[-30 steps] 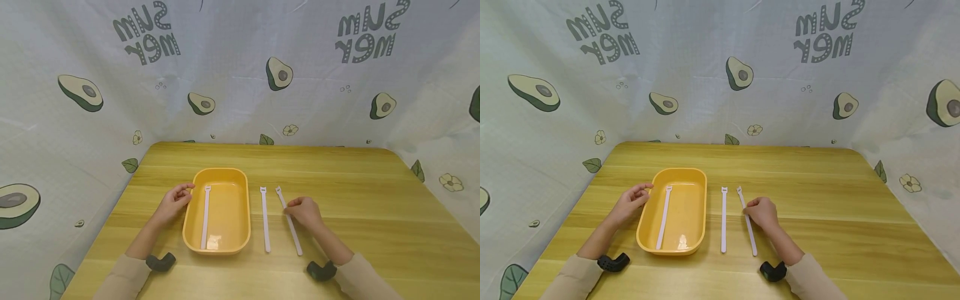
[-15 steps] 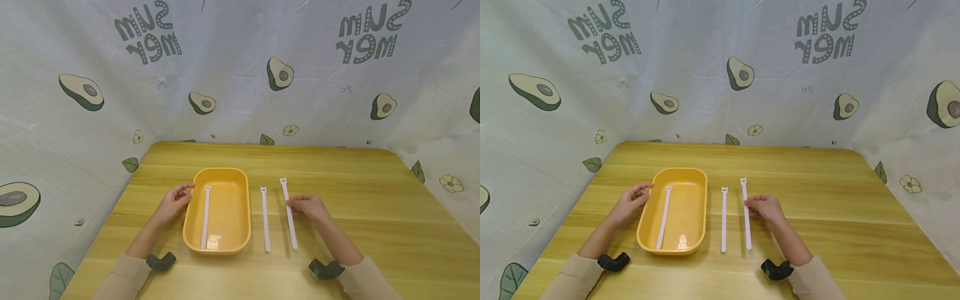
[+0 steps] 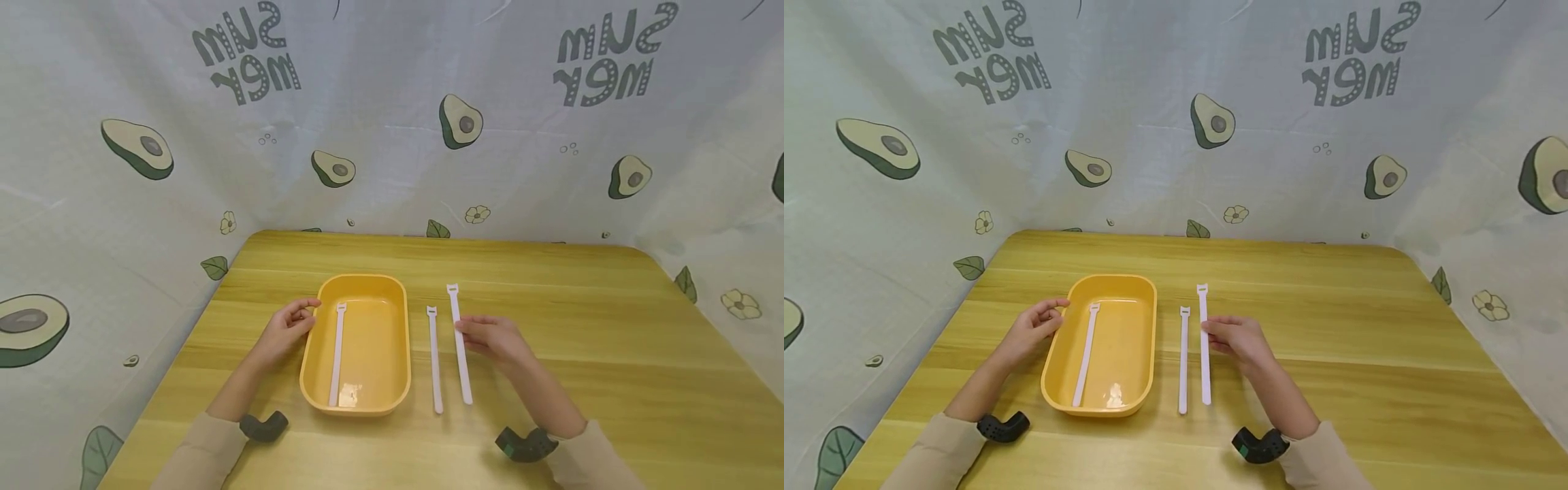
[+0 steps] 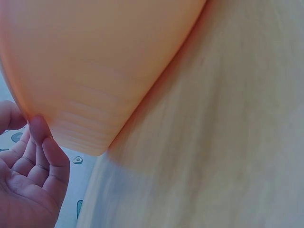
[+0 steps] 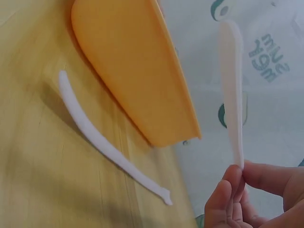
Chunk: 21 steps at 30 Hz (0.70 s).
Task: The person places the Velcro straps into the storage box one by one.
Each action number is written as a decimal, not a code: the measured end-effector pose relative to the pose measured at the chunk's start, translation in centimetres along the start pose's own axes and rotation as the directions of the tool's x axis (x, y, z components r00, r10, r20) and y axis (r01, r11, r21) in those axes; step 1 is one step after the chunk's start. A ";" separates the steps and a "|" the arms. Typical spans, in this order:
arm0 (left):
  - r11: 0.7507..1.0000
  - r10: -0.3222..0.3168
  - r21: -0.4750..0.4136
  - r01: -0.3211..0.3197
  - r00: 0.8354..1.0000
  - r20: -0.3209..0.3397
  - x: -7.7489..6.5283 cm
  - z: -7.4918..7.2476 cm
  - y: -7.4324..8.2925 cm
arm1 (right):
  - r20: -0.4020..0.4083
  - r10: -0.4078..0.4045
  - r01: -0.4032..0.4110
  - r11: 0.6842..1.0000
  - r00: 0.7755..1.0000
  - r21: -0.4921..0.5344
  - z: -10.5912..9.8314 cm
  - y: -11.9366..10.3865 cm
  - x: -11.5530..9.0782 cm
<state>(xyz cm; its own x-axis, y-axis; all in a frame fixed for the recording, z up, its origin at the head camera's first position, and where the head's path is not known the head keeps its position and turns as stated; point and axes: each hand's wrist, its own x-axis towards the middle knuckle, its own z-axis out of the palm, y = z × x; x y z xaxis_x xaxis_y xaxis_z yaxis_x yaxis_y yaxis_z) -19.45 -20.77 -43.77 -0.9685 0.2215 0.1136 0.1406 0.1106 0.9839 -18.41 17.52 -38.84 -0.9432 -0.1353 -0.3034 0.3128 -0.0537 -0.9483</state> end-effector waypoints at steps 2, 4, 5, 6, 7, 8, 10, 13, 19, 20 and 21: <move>1.000 0.003 0.005 -0.003 1.000 0.002 0.0 0.0 0.0 | 0.013 -0.002 0.002 1.000 1.000 0.017 0.4 -0.1 0.0; 1.000 0.005 0.005 -0.005 1.000 0.002 0.0 0.0 0.0 | 0.026 -0.004 0.003 0.999 1.000 0.034 0.7 -0.1 0.1; 1.000 0.006 0.005 -0.006 1.000 0.003 0.0 0.0 0.0 | 0.026 0.000 -0.001 0.999 1.000 0.041 0.9 -0.2 0.2; 1.000 0.007 0.007 -0.007 1.000 0.003 0.0 0.0 0.0 | 0.033 -0.001 -0.001 0.999 0.999 0.048 1.1 -0.2 0.2; 1.000 0.008 0.008 -0.008 1.000 0.003 0.0 0.0 0.0 | 0.036 0.000 -0.002 0.999 0.999 0.053 1.3 -0.3 0.3; 1.000 0.008 0.008 -0.008 1.000 0.003 0.0 0.0 0.0 | 0.037 0.000 -0.002 0.998 0.999 0.062 1.6 -0.4 0.3; 1.000 0.008 0.006 -0.008 1.000 0.003 0.0 0.0 0.0 | 0.046 -0.005 0.002 0.998 0.999 0.068 2.1 -0.5 0.4; 1.000 0.014 0.007 -0.014 1.000 0.001 0.0 0.0 0.0 | 0.066 -0.014 0.010 0.998 0.998 0.067 2.9 -0.7 0.6; 1.000 0.021 0.004 -0.021 1.000 0.003 0.0 0.0 0.1 | 0.103 -0.025 0.018 0.997 0.994 0.071 4.6 -0.8 1.1; 1.000 0.020 0.003 -0.020 1.000 0.004 0.0 0.0 0.1 | 0.104 -0.025 0.017 0.997 0.994 0.074 4.9 -0.8 1.2; 1.000 0.018 0.001 -0.018 1.000 0.006 0.0 0.0 0.1 | 0.107 -0.023 0.015 0.997 0.994 0.076 5.2 -0.8 1.3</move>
<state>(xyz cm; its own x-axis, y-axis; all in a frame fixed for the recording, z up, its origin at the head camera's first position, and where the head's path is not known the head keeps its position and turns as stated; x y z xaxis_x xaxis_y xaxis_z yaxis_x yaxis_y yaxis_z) -19.42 -20.81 -43.69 -0.9645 0.2296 0.1307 0.1586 0.1077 0.9815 -19.28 12.24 -37.95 -0.9327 -0.2395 -0.2695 0.3060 -0.1308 -0.9430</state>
